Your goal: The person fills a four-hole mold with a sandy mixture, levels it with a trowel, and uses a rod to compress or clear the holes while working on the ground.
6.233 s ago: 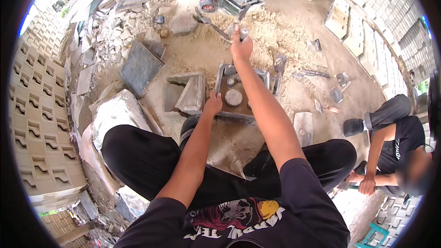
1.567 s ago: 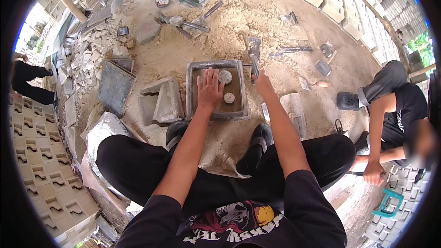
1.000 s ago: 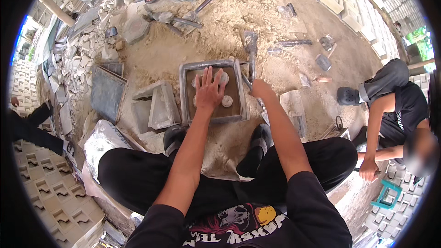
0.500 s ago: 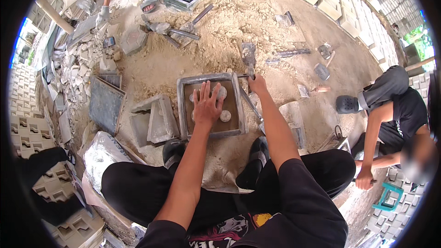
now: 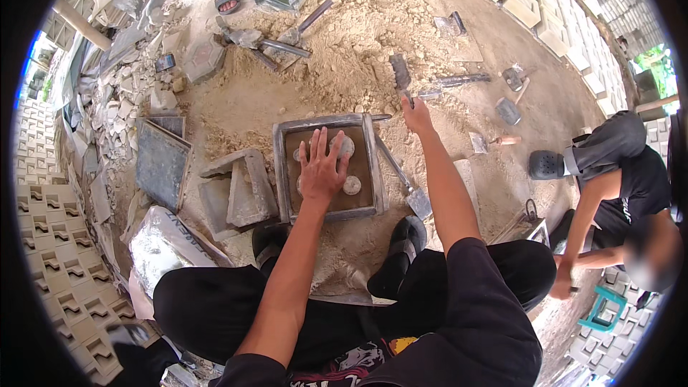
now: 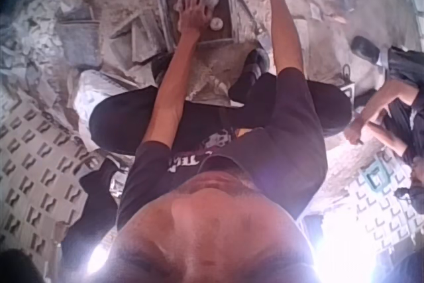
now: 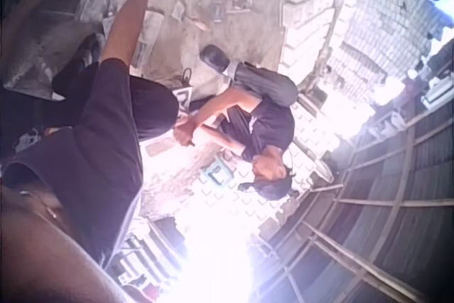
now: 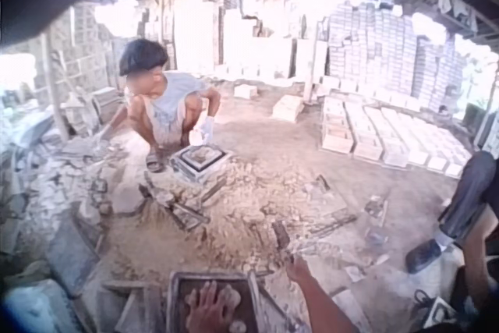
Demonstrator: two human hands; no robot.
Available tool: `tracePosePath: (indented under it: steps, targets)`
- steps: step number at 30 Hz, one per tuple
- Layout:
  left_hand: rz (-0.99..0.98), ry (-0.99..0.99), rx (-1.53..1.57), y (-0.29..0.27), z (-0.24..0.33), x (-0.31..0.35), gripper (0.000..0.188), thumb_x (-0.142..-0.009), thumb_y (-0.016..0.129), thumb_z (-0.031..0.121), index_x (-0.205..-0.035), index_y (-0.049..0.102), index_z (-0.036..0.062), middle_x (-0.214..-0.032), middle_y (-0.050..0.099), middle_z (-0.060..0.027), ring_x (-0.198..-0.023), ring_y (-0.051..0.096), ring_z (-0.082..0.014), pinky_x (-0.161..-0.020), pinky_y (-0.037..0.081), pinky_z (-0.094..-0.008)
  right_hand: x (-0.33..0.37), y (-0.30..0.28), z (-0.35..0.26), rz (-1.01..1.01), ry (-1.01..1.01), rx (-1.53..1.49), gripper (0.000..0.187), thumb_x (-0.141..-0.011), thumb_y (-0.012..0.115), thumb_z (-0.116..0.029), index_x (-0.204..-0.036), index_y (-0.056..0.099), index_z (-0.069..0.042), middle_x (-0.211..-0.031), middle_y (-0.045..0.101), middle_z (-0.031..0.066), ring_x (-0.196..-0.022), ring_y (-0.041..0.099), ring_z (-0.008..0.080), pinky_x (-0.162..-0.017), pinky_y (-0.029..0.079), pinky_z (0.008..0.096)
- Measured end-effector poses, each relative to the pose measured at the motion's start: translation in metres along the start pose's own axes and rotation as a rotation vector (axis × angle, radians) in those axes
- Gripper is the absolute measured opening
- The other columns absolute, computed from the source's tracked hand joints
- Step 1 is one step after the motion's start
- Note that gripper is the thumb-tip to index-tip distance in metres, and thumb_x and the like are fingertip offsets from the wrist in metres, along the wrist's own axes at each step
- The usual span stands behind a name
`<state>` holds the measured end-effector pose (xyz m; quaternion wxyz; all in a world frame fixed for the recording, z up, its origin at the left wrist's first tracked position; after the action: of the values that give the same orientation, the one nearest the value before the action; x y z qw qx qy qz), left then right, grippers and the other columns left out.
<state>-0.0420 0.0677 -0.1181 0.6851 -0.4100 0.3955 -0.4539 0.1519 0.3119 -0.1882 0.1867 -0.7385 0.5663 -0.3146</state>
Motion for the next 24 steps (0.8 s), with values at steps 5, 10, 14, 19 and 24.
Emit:
tracePosePath:
  steps: [5,10,14,19,24]
  targets:
    - [0.007,0.017,-0.004,-0.001,0.004,-0.002,0.052,-0.094,0.05,0.039,-0.143,0.042,0.0231,-0.147,0.039,-0.0148,-0.14,0.031,-0.0308,-0.114,0.018,-0.0538,-0.01,-0.01,0.011,-0.33,0.06,-0.273,0.047,-0.095,0.052,-0.048,-0.088,0.053,-0.002,-0.064,0.055,0.008,-0.045,0.051,0.0158,-0.042,0.044,0.0323]
    - [0.009,0.028,-0.005,-0.003,0.007,-0.003,0.052,-0.094,0.05,0.039,-0.143,0.043,0.0227,-0.147,0.04,-0.0149,-0.139,0.032,-0.0308,-0.113,0.02,-0.0541,0.002,-0.011,0.005,-0.326,0.155,-0.5,0.043,-0.095,0.055,-0.048,-0.086,0.05,-0.006,-0.061,0.048,0.0016,-0.043,0.044,0.0097,-0.038,0.038,0.0278]
    - [0.023,0.028,-0.008,-0.002,0.007,-0.003,0.051,-0.095,0.05,0.039,-0.142,0.043,0.0229,-0.147,0.04,-0.0145,-0.139,0.032,-0.0303,-0.113,0.021,-0.0542,0.013,-0.014,-0.001,-0.264,0.137,-0.569,0.04,-0.095,0.055,-0.046,-0.089,0.049,-0.007,-0.062,0.049,0.0012,-0.042,0.043,0.0088,-0.037,0.037,0.0272]
    - [0.032,0.033,0.0,-0.002,0.006,0.0,0.051,-0.094,0.05,0.038,-0.142,0.044,0.0227,-0.147,0.04,-0.0145,-0.14,0.032,-0.0299,-0.114,0.02,-0.0538,0.028,-0.022,-0.012,-0.215,0.082,-0.597,0.039,-0.095,0.056,-0.046,-0.092,0.049,-0.007,-0.062,0.049,0.0013,-0.041,0.042,0.0087,-0.037,0.037,0.0272]
    - [0.062,0.022,0.028,0.0,0.004,0.0,0.05,-0.094,0.05,0.039,-0.141,0.045,0.0217,-0.146,0.041,-0.0151,-0.14,0.032,-0.0299,-0.114,0.019,-0.0538,0.066,-0.036,-0.034,-0.253,0.089,-0.654,0.042,-0.095,0.055,-0.047,-0.099,0.051,-0.006,-0.063,0.049,0.0014,-0.041,0.043,0.0092,-0.036,0.037,0.027]
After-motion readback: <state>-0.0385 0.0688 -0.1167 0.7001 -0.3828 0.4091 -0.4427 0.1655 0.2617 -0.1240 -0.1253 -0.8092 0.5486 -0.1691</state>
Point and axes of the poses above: each hand's wrist, its own x-axis away from the middle knuckle, its own y-axis out of the palm, z = x × y, the point moved 1 cm from there along -x, towards the middle knuckle
